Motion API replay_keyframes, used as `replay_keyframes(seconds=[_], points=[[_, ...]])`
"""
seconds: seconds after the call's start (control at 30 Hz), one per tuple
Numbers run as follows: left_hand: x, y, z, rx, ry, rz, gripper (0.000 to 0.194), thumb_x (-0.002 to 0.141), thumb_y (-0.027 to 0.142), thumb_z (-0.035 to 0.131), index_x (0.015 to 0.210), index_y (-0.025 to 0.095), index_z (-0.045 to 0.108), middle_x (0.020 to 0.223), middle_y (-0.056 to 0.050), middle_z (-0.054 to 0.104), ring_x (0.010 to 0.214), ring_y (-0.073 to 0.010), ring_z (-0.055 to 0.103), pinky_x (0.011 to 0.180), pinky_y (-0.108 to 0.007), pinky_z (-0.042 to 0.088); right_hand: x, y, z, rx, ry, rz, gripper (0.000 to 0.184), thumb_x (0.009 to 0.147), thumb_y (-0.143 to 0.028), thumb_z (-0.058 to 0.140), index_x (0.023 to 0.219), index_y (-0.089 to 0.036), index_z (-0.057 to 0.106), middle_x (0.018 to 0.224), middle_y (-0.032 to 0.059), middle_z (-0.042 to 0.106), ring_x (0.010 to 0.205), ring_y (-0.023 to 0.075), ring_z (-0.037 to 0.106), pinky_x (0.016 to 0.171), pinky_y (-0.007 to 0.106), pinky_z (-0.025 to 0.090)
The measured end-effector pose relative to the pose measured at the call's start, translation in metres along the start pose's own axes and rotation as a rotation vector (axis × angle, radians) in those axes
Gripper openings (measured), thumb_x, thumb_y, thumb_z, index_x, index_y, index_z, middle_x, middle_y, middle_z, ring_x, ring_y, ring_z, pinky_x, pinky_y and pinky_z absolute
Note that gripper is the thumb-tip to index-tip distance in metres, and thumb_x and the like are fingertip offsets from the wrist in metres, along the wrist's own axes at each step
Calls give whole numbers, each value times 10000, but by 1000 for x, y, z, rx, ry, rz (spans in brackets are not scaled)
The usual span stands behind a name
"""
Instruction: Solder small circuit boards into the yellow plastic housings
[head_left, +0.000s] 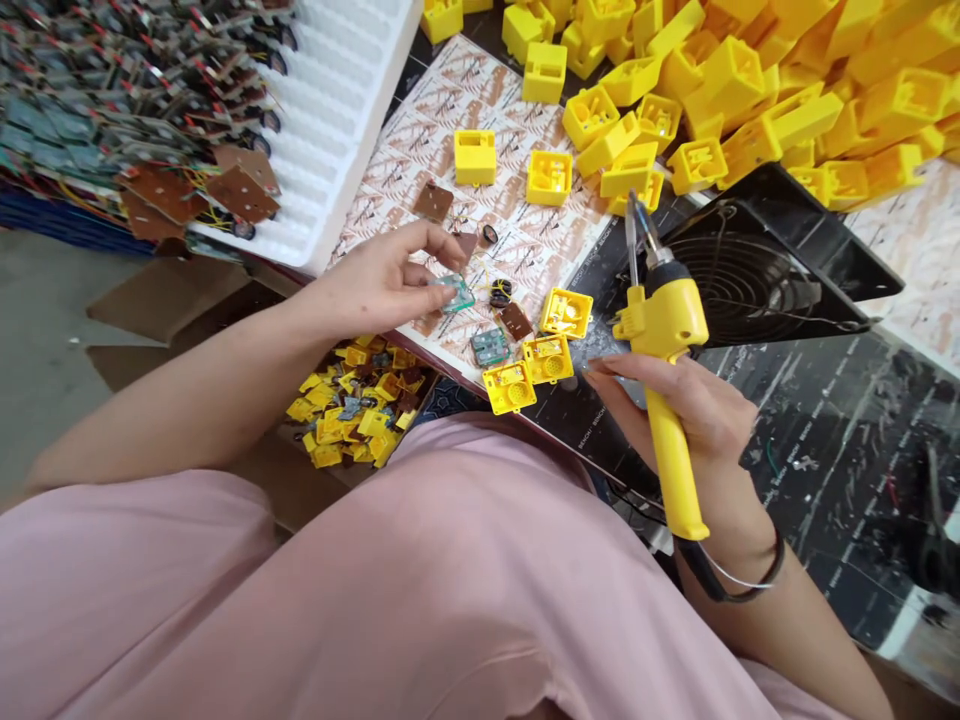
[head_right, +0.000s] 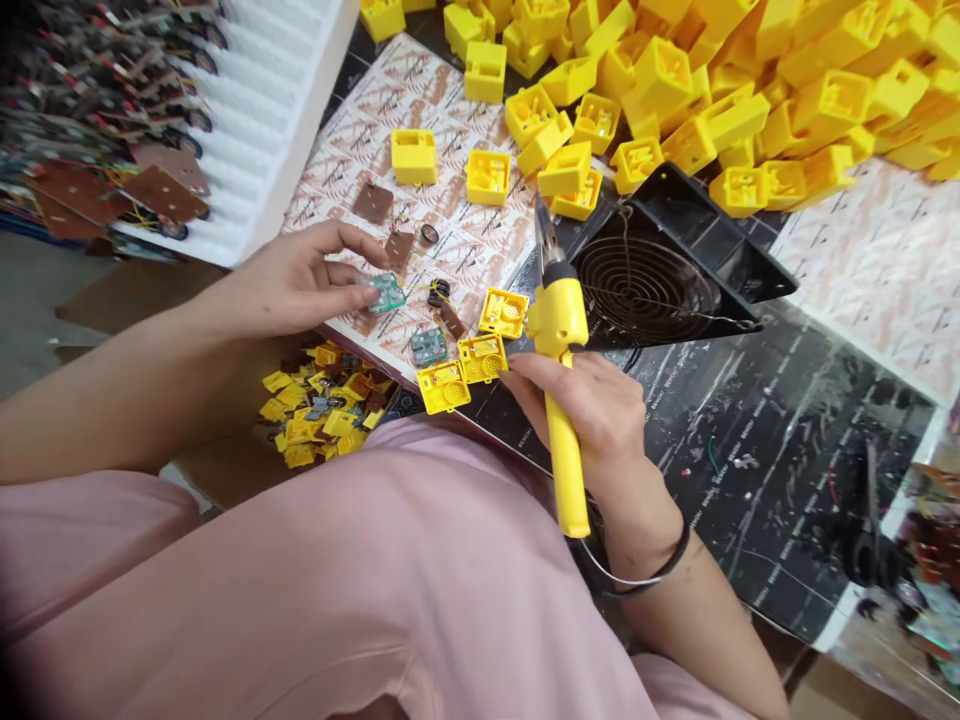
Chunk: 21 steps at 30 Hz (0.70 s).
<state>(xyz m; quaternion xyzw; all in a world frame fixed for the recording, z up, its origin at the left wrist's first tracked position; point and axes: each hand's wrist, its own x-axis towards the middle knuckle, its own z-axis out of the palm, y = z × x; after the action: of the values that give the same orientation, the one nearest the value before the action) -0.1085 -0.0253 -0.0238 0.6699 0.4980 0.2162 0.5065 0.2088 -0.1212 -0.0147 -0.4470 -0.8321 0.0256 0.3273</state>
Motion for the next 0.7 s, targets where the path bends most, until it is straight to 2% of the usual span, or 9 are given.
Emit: replay_keyframes(seconds=[0.1, 0.2, 0.27, 0.33, 0.4, 0.47, 0.57, 0.63, 0.7], points=[[0, 8, 10, -135, 12, -25, 303, 800, 345, 736, 1025, 176, 622, 940, -17, 668, 726, -132, 678, 688, -280, 583, 14, -10, 17, 80, 110, -31, 363, 887, -180, 849, 1181, -275, 659, 923, -7, 786, 793, 186, 768, 764, 306, 618], [2, 21, 22, -204, 35, -14, 187, 828, 280, 719, 954, 164, 644, 919, -16, 674, 799, -151, 703, 772, -310, 628, 31, -19, 36, 161, 134, -115, 384, 921, -281, 835, 1236, -259, 617, 1043, 29, 794, 934, 207, 783, 835, 334, 638], [3, 27, 29, -190, 53, 23, 143, 862, 258, 697, 960, 158, 667, 945, -21, 687, 853, -156, 710, 815, -312, 637, 40, -24, 45, 125, 121, -161, 364, 958, -334, 797, 1256, -246, 608, 1034, 43, 784, 931, 211, 775, 819, 337, 637], [3, 31, 32, -161, 52, 75, 143, 906, 247, 645, 1008, 159, 694, 990, -28, 704, 889, -159, 718, 830, -307, 639, 46, -26, 51, 76, 120, -151, 315, 994, -318, 750, 1270, -253, 611, 980, 25, 773, 850, 191, 762, 760, 317, 627], [3, 32, 33, -137, 30, 115, 231, 945, 249, 575, 1118, 173, 708, 1044, -32, 721, 888, -159, 729, 814, -304, 639, 49, -26, 53, 86, 131, -62, 265, 1017, -247, 699, 1264, -280, 607, 968, -3, 776, 797, 158, 759, 726, 283, 621], [4, 30, 33, -57, 37, 151, 326, 953, 264, 556, 1238, 191, 696, 1154, -44, 734, 927, -171, 739, 842, -315, 635, 51, -22, 53, 169, 139, 90, 264, 1016, -192, 667, 1243, -299, 584, 972, -25, 784, 770, 132, 767, 717, 251, 626], [9, 25, 33, 149, 87, 245, 441, 883, 281, 667, 1318, 211, 688, 1362, -65, 710, 1143, -228, 712, 1016, -356, 594, 53, -12, 54, 357, 114, 294, 305, 979, -186, 687, 1220, -290, 531, 970, -20, 778, 821, 150, 792, 729, 257, 652], [15, 22, 35, 232, 78, 301, 513, 845, 283, 722, 1353, 222, 683, 1426, -66, 694, 1283, -265, 660, 1123, -387, 537, 54, -6, 56, 442, 115, 340, 326, 960, -191, 695, 1214, -285, 512, 964, -17, 763, 896, 176, 803, 743, 281, 665], [19, 20, 37, 257, 50, 336, 536, 866, 271, 696, 1399, 232, 663, 1426, -57, 699, 1337, -269, 638, 1167, -399, 502, 54, 0, 57, 477, 135, 344, 336, 951, -193, 695, 1213, -285, 506, 953, -20, 748, 929, 185, 801, 737, 291, 668]])
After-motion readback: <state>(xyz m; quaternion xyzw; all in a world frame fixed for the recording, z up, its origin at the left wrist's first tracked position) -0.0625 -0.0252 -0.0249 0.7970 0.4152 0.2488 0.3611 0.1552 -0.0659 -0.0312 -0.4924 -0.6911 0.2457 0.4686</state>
